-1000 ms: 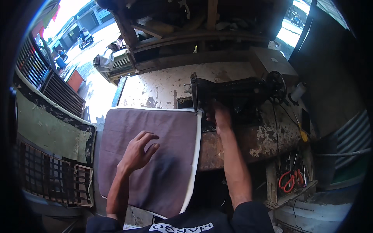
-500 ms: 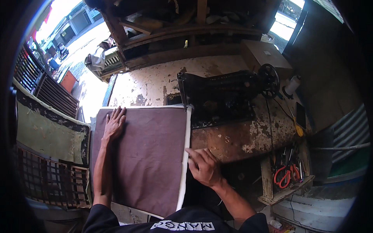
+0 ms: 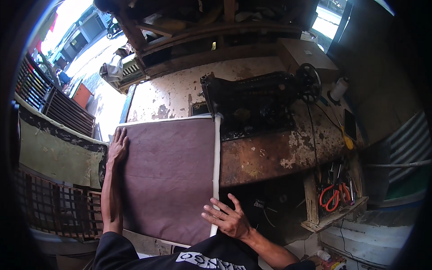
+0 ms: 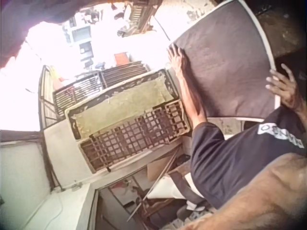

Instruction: The person uses shears to trim a strip of white fabric from the edge of a brown upholstered panel, then positions the panel under a sewing machine to stitch a new border.

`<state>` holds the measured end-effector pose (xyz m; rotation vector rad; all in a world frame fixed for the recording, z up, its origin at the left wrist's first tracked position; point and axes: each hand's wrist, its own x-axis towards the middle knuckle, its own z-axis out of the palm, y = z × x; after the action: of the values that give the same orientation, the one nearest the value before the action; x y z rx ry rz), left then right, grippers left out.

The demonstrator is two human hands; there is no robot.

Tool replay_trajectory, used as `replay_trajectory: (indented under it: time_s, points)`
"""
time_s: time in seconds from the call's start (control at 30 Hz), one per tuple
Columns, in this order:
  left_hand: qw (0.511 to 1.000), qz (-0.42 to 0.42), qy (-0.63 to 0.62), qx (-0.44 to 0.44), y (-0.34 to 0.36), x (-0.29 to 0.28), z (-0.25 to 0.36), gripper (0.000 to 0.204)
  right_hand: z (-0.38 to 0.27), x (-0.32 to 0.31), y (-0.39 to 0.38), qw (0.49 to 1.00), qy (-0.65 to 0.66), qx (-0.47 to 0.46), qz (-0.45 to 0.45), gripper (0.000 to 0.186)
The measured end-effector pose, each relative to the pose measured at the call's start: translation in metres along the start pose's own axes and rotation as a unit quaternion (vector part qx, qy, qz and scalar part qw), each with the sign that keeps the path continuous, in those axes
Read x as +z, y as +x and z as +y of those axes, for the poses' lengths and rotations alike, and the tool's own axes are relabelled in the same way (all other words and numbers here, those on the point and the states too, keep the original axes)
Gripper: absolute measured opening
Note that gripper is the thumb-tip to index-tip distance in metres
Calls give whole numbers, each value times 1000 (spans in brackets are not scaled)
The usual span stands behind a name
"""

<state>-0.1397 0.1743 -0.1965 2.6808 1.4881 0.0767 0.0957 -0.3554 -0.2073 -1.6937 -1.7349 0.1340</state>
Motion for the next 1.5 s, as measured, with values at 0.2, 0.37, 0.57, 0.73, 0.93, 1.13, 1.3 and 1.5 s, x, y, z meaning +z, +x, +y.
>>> replay_trajectory:
  time_s: [0.2,0.37,0.57,0.73,0.93,1.13,1.3,1.5]
  points:
    - [998,-40,29,-49,-25,-9,26,61,10,-20,-4,1000,-25,6,-12,48]
    - [996,-49,38,-61,-29,-9,24,61,17,-20,-3,1000,-7,17,5,49]
    - [997,-49,19,-56,-9,-9,30,62,29,-20,6,1000,-2,13,9,54]
    - [997,-44,26,-59,9,-4,23,62,32,-23,18,1000,-4,15,7,58]
    - [996,-54,26,-65,15,-2,33,62,37,-29,25,995,-64,37,62,47]
    - [996,-47,21,-77,21,-7,36,63,37,-30,29,993,-64,63,79,45]
    - [995,-51,18,-87,31,-4,43,63,41,-33,27,992,-77,62,74,45]
    - [996,-32,16,-81,48,-2,34,63,33,-36,39,991,-58,86,88,42]
